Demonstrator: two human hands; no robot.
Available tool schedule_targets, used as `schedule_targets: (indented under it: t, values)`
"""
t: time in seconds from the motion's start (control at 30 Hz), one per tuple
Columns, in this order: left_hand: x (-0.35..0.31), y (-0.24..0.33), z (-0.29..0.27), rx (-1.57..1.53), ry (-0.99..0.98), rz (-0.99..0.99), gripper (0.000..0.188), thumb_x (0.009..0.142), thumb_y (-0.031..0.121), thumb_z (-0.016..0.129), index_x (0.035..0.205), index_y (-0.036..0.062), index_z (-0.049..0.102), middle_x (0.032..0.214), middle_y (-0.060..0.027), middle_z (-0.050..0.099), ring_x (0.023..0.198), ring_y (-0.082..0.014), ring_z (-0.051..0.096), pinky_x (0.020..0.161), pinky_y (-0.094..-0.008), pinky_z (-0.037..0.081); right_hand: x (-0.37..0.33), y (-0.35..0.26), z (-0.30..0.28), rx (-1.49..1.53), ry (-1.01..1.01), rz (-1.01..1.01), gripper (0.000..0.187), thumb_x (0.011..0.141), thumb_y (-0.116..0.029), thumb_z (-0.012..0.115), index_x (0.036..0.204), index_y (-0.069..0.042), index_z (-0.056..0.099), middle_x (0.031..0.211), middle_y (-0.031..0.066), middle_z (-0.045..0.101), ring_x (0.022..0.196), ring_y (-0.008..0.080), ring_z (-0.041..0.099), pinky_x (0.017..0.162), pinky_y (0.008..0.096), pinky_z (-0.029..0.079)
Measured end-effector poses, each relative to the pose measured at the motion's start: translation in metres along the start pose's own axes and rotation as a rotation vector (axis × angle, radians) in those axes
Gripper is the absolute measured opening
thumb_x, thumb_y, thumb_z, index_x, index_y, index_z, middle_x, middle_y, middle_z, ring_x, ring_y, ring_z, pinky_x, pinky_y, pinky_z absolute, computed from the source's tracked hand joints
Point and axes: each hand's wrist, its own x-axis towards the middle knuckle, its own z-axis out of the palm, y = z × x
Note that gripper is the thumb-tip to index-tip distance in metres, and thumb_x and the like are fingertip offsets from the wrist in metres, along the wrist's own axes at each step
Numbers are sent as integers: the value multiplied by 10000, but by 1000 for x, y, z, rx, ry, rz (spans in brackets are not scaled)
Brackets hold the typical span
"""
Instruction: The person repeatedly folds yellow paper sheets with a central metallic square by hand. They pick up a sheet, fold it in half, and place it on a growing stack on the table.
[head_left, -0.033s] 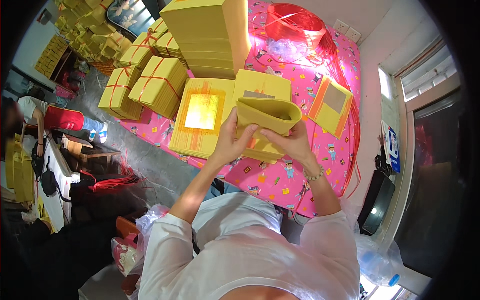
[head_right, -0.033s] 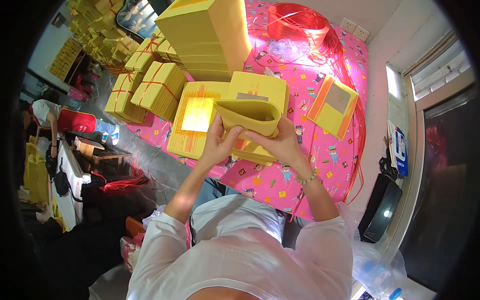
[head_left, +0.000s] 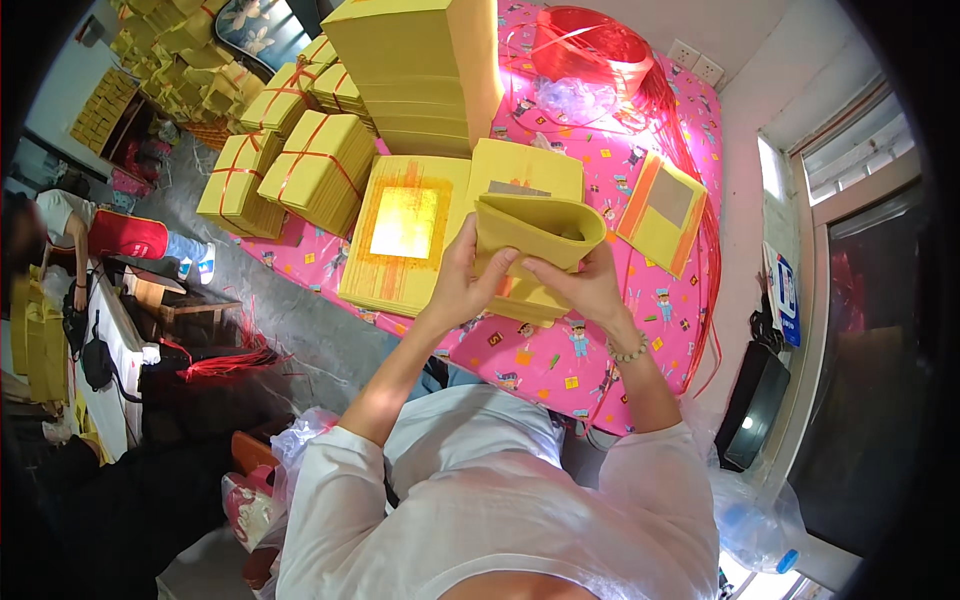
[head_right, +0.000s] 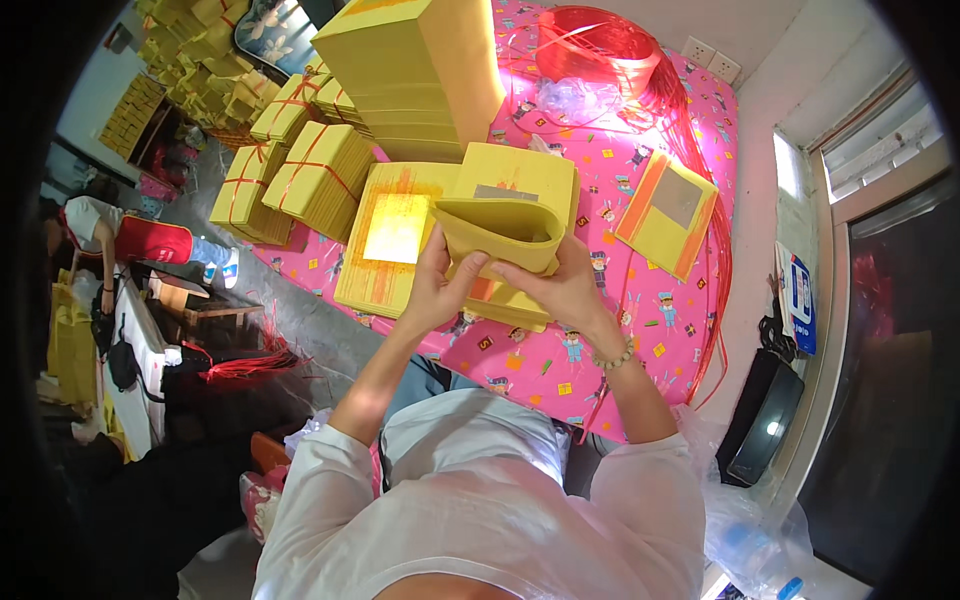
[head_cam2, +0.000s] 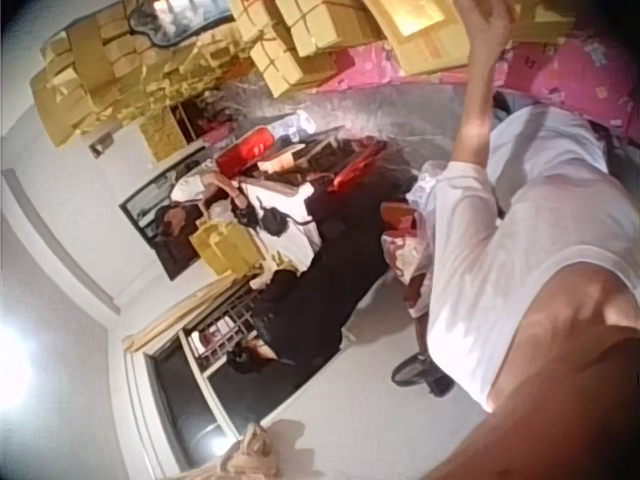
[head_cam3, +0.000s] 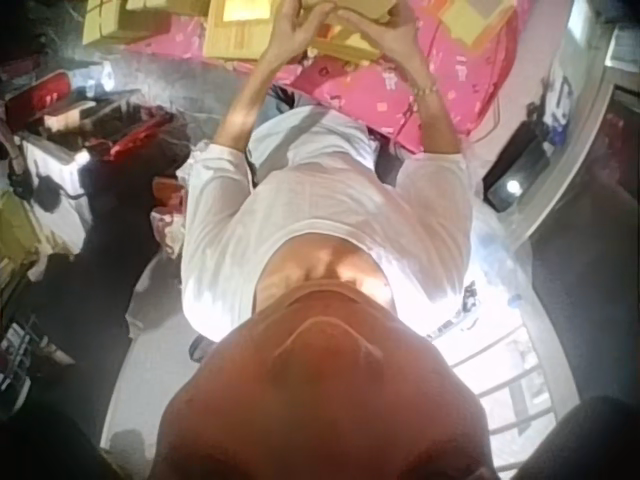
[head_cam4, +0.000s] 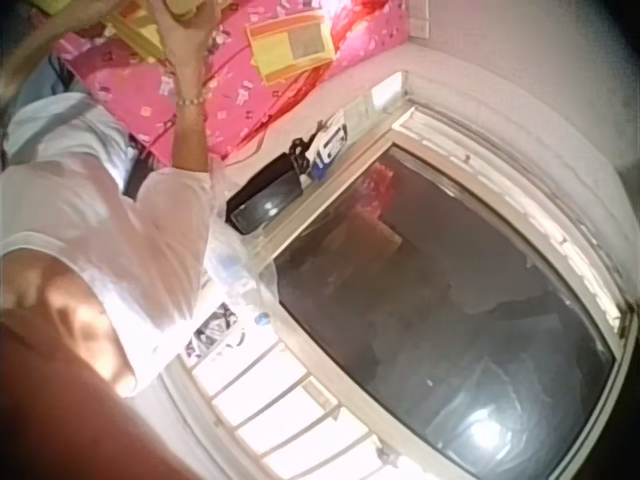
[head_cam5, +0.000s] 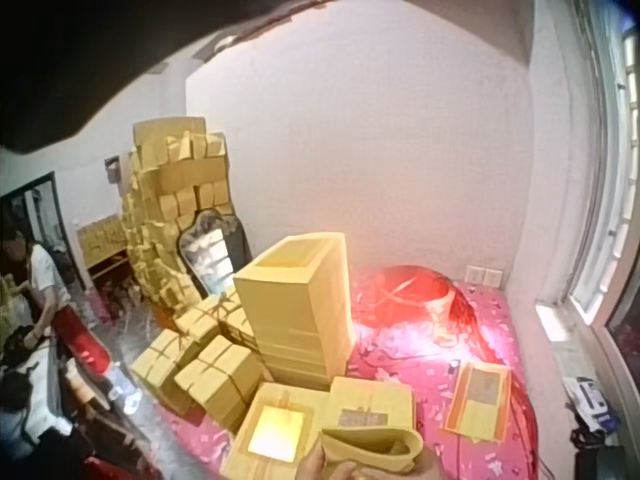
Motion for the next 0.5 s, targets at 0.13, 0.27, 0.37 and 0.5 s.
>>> schedule_targets:
  t: [0.13, 0.27, 0.37, 0.5]
  values:
    - [-1, -7, 6, -41, 33, 16, 337, 948, 106, 585, 1232, -13, 449, 1104, -97, 596, 1045, -146, 554, 898, -301, 449, -1, 5, 1, 1, -2, 41, 409, 809, -76, 757, 1181, -11, 602, 1086, 56, 669, 999, 117, 625, 868, 278, 509]
    - [1, -8, 9, -63, 60, 9, 304, 955, 87, 565, 1220, -11, 451, 1110, -97, 592, 1053, -144, 551, 903, -301, 447, 1, 9, 2, 42, -4, 79, 387, 819, -78, 751, 1172, -10, 609, 1014, 33, 681, 889, 80, 624, 772, 242, 514]
    - [4, -9, 10, -102, 64, -20, 296, 956, 78, 558, 1217, -7, 450, 1121, -97, 585, 1067, -141, 542, 917, -298, 438, 4, 10, -3, -4, 8, 103, 358, 828, -79, 745, 1154, -4, 617, 971, 21, 681, 824, 57, 608, 710, 222, 505]
    - [7, -6, 15, -132, 81, -9, 297, 949, 69, 562, 1217, -4, 454, 1125, -94, 584, 1064, -135, 542, 915, -294, 437, 4, 17, -2, -7, 64, 92, 325, 831, -82, 742, 1122, 9, 629, 973, 32, 684, 832, 65, 616, 716, 228, 511]
